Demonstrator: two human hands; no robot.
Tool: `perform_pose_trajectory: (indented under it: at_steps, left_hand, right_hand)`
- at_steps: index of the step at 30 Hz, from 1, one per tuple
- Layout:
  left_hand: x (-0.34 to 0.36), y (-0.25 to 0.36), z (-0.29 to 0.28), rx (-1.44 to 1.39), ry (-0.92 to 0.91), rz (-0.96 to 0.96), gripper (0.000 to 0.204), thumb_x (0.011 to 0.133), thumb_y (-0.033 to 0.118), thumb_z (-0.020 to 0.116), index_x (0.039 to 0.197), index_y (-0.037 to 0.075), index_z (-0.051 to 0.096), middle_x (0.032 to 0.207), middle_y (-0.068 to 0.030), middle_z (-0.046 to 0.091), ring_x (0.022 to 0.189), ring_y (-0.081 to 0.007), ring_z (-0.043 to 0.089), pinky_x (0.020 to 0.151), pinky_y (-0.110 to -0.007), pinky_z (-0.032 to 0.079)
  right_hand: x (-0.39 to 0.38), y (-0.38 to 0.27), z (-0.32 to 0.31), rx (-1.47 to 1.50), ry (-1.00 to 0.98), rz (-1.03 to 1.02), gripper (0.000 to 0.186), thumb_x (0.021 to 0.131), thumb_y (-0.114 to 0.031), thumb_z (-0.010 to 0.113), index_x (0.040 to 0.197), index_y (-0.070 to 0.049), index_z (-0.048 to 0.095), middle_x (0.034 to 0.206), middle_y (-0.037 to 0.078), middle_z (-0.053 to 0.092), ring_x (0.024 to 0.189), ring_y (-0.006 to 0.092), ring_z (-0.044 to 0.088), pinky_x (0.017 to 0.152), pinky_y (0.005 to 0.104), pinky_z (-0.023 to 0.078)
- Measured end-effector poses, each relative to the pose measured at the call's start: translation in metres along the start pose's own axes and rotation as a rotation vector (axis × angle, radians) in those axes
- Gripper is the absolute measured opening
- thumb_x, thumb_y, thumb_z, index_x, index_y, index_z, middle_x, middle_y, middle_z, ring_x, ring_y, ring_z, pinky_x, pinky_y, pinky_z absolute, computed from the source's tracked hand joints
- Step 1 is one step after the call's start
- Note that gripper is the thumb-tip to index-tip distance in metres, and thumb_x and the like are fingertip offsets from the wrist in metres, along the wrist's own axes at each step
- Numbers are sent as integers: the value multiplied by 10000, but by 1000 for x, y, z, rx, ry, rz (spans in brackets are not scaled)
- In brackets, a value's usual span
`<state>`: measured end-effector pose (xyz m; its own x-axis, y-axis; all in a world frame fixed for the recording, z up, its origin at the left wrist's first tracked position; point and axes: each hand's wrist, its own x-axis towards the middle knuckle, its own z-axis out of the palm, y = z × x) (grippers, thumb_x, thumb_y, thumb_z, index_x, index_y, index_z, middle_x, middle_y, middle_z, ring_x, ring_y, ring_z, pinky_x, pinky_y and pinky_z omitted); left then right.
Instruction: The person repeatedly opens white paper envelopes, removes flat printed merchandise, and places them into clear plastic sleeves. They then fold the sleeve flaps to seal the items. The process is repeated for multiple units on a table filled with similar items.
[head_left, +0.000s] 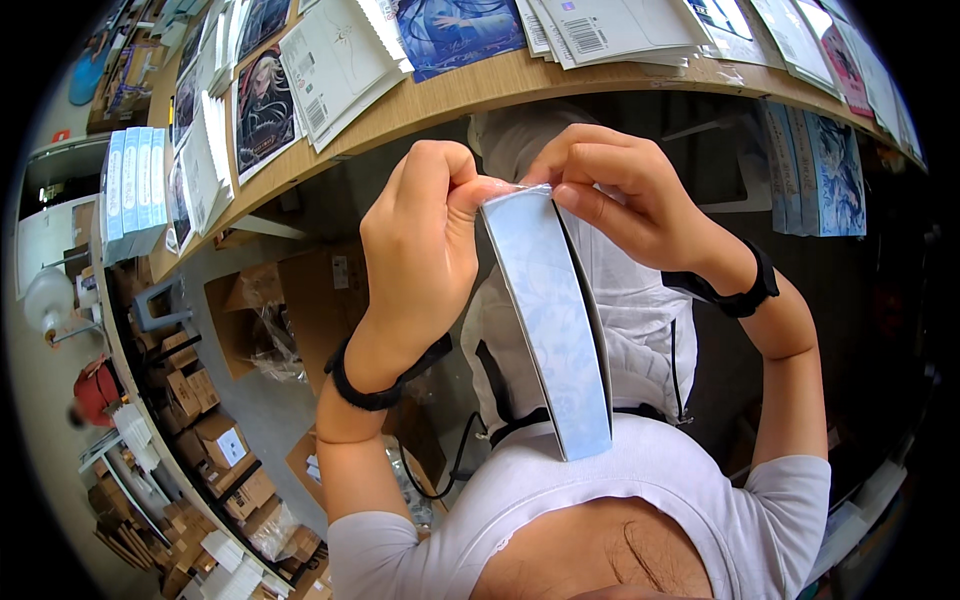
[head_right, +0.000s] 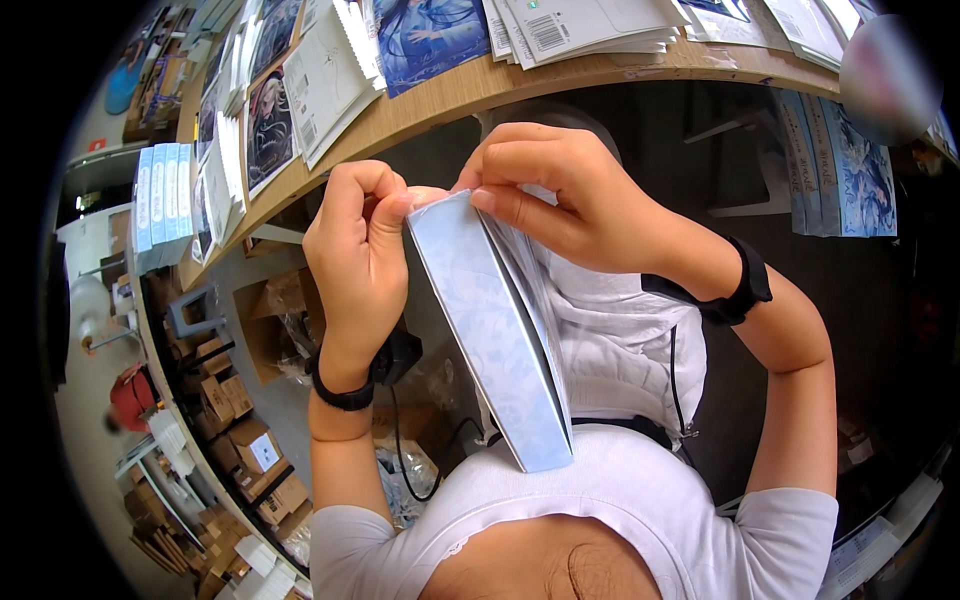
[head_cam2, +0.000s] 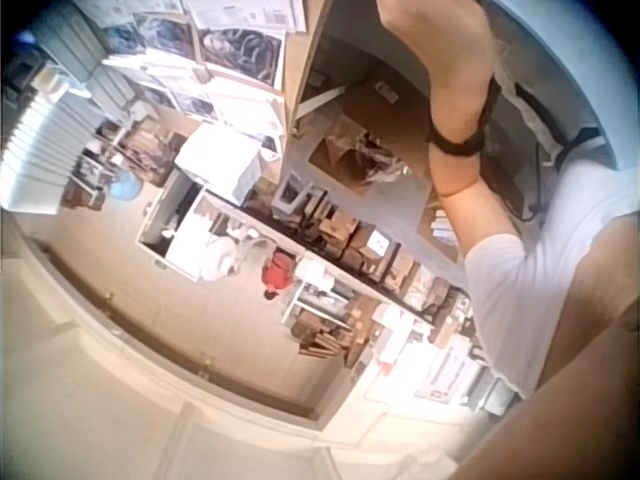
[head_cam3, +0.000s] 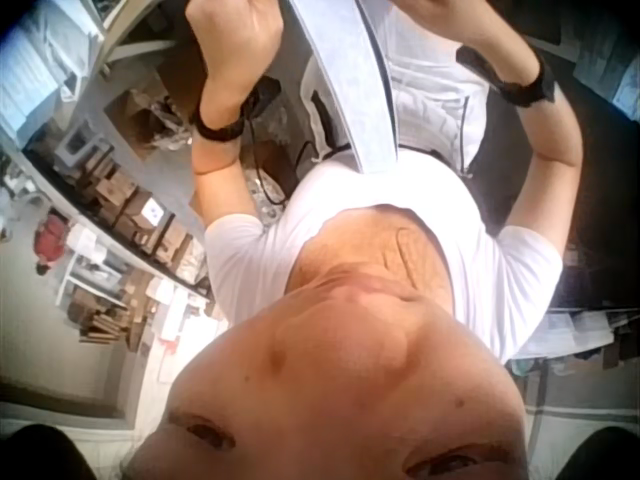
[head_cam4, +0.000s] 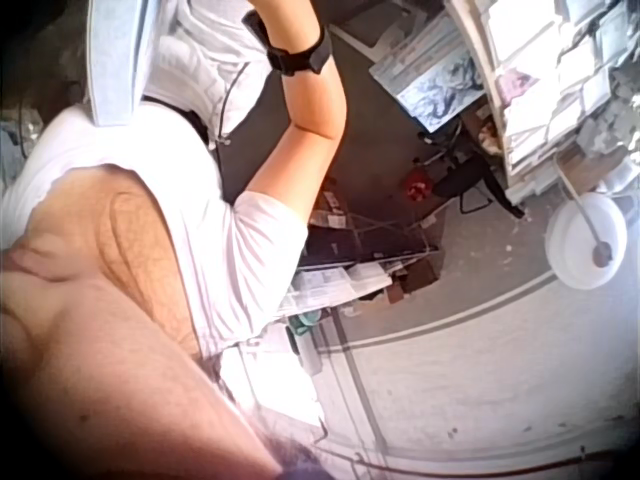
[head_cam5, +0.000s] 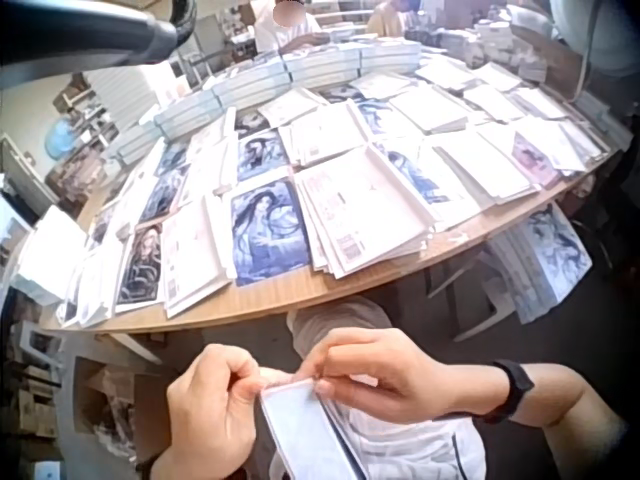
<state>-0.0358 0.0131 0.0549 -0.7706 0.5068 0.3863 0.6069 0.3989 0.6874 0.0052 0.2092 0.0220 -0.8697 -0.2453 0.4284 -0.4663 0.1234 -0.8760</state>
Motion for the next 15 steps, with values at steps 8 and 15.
perform_pose_trajectory:
  at_steps: [8, 15]
  left_hand:
    - [5, -15, 7, -303, -122, -240, 114, 877, 56, 574, 836, 6, 480, 690, -101, 525, 603, -193, 576, 538, -275, 443]
    - [-6, -43, 18, -204, -145, -331, 159, 857, 109, 596, 809, 0, 490, 693, -95, 553, 636, -151, 573, 573, -274, 453]
  right_hand:
    - [-3, 11, 5, 373, -45, 280, 224, 932, -149, 516, 816, 29, 584, 832, 43, 592, 718, 69, 501, 639, 219, 410]
    - [-6, 36, 22, 538, 12, 489, 234, 917, -165, 542, 784, 26, 570, 756, 21, 577, 717, 86, 551, 690, 224, 457]
